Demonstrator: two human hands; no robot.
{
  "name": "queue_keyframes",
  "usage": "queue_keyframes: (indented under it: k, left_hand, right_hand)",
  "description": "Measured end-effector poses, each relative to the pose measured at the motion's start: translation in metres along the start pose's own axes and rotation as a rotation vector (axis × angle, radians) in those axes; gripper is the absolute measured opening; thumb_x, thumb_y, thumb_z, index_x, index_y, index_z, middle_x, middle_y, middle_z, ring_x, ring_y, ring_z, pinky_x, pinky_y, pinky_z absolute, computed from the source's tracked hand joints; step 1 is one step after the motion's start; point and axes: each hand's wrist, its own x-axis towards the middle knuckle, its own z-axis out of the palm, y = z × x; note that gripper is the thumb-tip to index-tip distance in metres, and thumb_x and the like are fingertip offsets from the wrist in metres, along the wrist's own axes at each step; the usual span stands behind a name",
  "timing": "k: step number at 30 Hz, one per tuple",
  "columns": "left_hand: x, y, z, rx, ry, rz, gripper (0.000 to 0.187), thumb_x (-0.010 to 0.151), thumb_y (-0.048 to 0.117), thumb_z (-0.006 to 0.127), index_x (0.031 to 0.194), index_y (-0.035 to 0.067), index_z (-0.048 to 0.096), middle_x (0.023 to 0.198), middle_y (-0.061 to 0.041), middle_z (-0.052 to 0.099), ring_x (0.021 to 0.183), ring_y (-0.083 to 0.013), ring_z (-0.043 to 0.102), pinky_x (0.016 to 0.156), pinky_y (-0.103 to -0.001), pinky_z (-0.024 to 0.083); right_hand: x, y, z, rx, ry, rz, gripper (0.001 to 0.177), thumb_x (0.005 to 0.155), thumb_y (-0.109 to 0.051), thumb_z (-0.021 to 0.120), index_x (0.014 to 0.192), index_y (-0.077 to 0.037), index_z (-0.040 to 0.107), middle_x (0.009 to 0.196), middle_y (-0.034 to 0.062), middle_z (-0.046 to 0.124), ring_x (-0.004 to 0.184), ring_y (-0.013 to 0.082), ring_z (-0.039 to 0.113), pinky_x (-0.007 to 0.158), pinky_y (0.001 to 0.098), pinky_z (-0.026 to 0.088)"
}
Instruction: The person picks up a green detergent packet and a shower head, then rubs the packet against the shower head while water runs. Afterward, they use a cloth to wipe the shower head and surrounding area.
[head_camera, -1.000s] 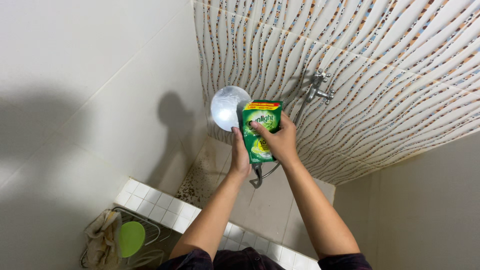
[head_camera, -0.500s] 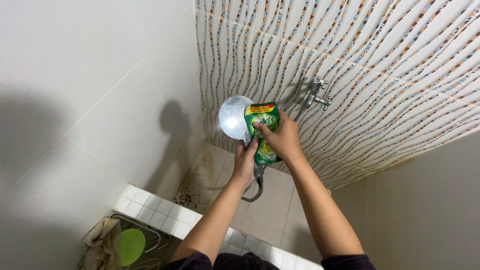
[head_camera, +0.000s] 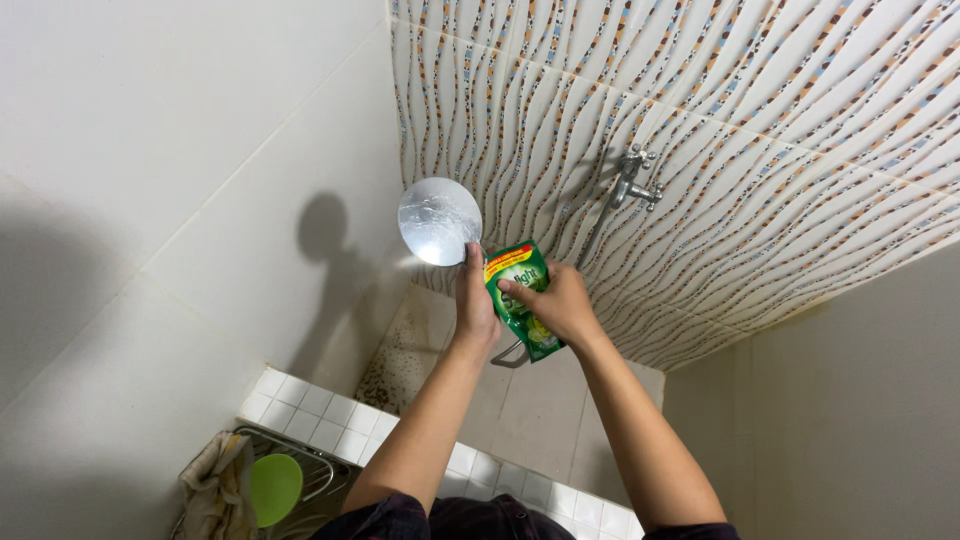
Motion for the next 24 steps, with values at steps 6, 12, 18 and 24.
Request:
queue_keyframes:
  k: [6, 12, 18, 24]
  left_hand:
    - [0.010, 0.000, -0.012, -0.084, 0.010, 0.004, 0.047, 0.103, 0.054, 0.058, 0.093, 0.008, 0.050, 0.088, -0.006, 0.053, 0.083, -0.0173, 0.056, 0.078, -0.034, 0.051]
    - [0.009, 0.026, -0.017, -0.160, 0.012, -0.205, 0.050, 0.099, 0.060, 0.055, 0.093, 0.010, 0.050, 0.081, -0.006, 0.054, 0.074, -0.0199, 0.052, 0.069, -0.036, 0.048]
    - [-0.003, 0.021, -0.020, 0.032, -0.205, -0.022, 0.034, 0.097, 0.028, 0.069, 0.118, 0.006, 0.054, 0.104, -0.007, 0.063, 0.099, -0.0186, 0.061, 0.091, -0.036, 0.051]
    - [-0.009, 0.016, -0.035, 0.436, -0.257, -0.078, 0.035, 0.105, 0.033, 0.061, 0.112, -0.002, 0.063, 0.092, -0.009, 0.068, 0.081, -0.0138, 0.063, 0.072, -0.031, 0.051]
  right_hand:
    - [-0.017, 0.015, 0.005, -0.059, -0.069, 0.138, 0.042, 0.073, -0.036, 0.090, 0.085, 0.002, 0.077, 0.070, 0.0094, 0.075, 0.061, 0.0151, 0.070, 0.059, 0.0326, 0.056]
    - [-0.032, 0.044, 0.003, 0.262, -0.331, 0.255, 0.032, 0.072, -0.024, 0.091, 0.089, -0.001, 0.077, 0.076, 0.0071, 0.079, 0.063, 0.0129, 0.074, 0.061, 0.0306, 0.060]
    - [-0.046, 0.056, 0.026, 0.452, -0.189, 0.251, 0.025, 0.079, -0.018, 0.087, 0.089, 0.002, 0.076, 0.076, 0.0068, 0.076, 0.061, 0.0139, 0.068, 0.057, 0.0308, 0.056]
    - [-0.067, 0.058, 0.028, 0.437, -0.147, 0.275, 0.021, 0.078, -0.015, 0.086, 0.093, -0.001, 0.079, 0.077, 0.0050, 0.077, 0.064, 0.0106, 0.069, 0.060, 0.0277, 0.056]
